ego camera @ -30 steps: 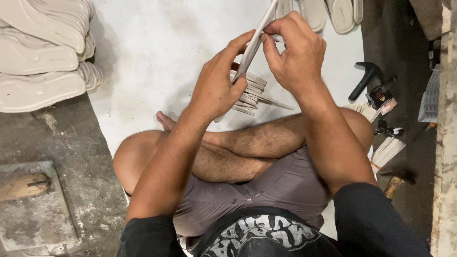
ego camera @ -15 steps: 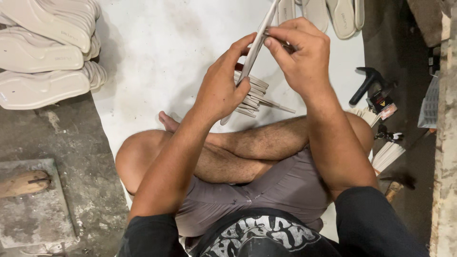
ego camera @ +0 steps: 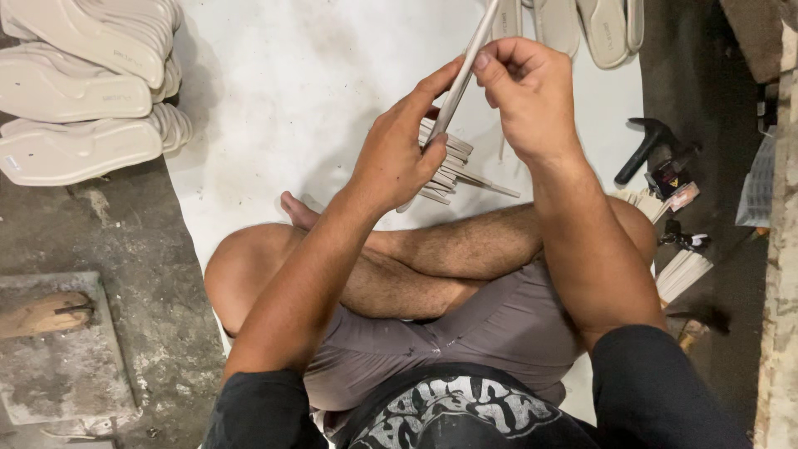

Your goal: The person inserts a white plastic strap into the slots of a beige slipper sole, then places the assembled slipper aside. This process is repeated for multiple slippers.

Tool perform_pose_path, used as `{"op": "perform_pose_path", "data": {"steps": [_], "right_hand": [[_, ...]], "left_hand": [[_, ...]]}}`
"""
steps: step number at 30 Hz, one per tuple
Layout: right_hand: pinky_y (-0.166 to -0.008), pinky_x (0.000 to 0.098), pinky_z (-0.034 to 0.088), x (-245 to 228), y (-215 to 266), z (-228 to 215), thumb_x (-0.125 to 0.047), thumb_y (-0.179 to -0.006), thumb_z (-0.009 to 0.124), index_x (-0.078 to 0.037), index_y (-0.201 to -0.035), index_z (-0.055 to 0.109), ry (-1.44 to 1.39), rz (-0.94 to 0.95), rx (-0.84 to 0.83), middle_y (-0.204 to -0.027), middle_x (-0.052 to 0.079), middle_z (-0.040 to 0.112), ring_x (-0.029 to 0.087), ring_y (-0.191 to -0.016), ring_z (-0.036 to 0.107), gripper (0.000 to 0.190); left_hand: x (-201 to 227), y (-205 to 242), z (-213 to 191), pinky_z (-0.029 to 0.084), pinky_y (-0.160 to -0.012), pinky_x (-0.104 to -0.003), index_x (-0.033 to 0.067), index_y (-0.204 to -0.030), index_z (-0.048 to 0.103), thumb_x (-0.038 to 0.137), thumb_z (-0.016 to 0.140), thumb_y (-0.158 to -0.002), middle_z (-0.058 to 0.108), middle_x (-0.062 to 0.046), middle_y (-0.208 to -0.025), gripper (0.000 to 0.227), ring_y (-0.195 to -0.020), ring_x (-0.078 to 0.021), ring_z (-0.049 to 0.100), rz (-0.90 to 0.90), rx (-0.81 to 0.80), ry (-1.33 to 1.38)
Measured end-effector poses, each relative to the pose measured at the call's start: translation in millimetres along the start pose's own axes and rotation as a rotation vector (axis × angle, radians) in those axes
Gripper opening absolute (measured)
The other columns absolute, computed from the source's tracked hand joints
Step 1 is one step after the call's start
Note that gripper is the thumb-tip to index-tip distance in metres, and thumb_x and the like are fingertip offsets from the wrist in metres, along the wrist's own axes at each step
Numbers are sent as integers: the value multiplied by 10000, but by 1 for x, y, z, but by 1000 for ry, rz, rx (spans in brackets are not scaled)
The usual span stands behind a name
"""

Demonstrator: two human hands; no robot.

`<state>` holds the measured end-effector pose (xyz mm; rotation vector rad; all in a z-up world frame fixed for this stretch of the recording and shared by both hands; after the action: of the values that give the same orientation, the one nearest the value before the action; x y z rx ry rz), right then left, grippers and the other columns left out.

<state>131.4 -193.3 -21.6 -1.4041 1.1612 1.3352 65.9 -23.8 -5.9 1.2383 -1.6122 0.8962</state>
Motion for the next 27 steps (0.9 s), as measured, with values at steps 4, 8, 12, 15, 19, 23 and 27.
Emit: {"op": "perform_pose_path", "data": {"steps": [4,8,12,15,19,23,27], "right_hand": [[-637,192,460,-7,-3,1,-119,-1041,750,22,-1053,736,15,-43,67,-858,-2,702,43,-717,568,142],[-663,212,483,-27,5,0,-65,-1034,756,35,-1092,749,61,-115,-7,-905,21,717,69,-756,609,116],[-822,229,546,-46,18,5,17,-992,706,35,-1105,650,-30,-194,-109,-1004,34,695,85,-910,657,127],[-903,248,603,-53,25,13,49,-1011,703,13,-1173,557,50,-296,-107,-1031,58,718,108,-971,710,221],[-888,273,621,-54,32,23,56,-1037,750,15,-1170,541,340,-408,-57,-991,101,739,136,-957,743,252],[-885,265,637,-58,31,31,23,-1068,766,11,-1202,535,404,-473,-139,-1070,109,767,140,-996,777,267],[-855,285,612,-57,25,29,-41,-1023,775,48,-1184,627,445,-420,-166,-1081,152,718,187,-993,729,236]], "left_hand": [[1,2,5,611,-964,-406,264,-1650,289,7,660,-951,666,-35,-1445,832,-1087,-266,708,-9,-16,-158],[16,6,-10,585,-1000,-435,212,-1551,407,74,746,-952,606,-104,-1459,702,-1261,-276,647,202,88,-74],[10,-4,-26,649,-947,-354,176,-1411,621,108,675,-1083,713,-73,-1326,339,-1182,-210,727,153,136,231],[9,-5,-32,667,-918,-298,128,-1335,682,84,681,-1064,749,-58,-1246,274,-1105,-179,767,129,168,211],[12,-3,-32,672,-834,-272,89,-1242,706,35,700,-991,729,-73,-1207,257,-1028,-164,771,124,186,137],[11,-3,-39,669,-839,-277,90,-1209,738,35,676,-1015,759,-59,-1130,210,-988,-156,781,76,221,49],[-1,-8,-46,674,-836,-280,71,-1199,731,55,641,-1024,747,-71,-1138,198,-993,-158,783,-21,255,159]]}}
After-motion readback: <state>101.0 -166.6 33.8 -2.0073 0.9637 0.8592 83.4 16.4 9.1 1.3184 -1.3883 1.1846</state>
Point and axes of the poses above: each hand's wrist, its own y-axis away from the middle knuckle, its own z-axis out of the palm, x = y × z, the point moved 6 cm from there along -y, towards the middle knuckle
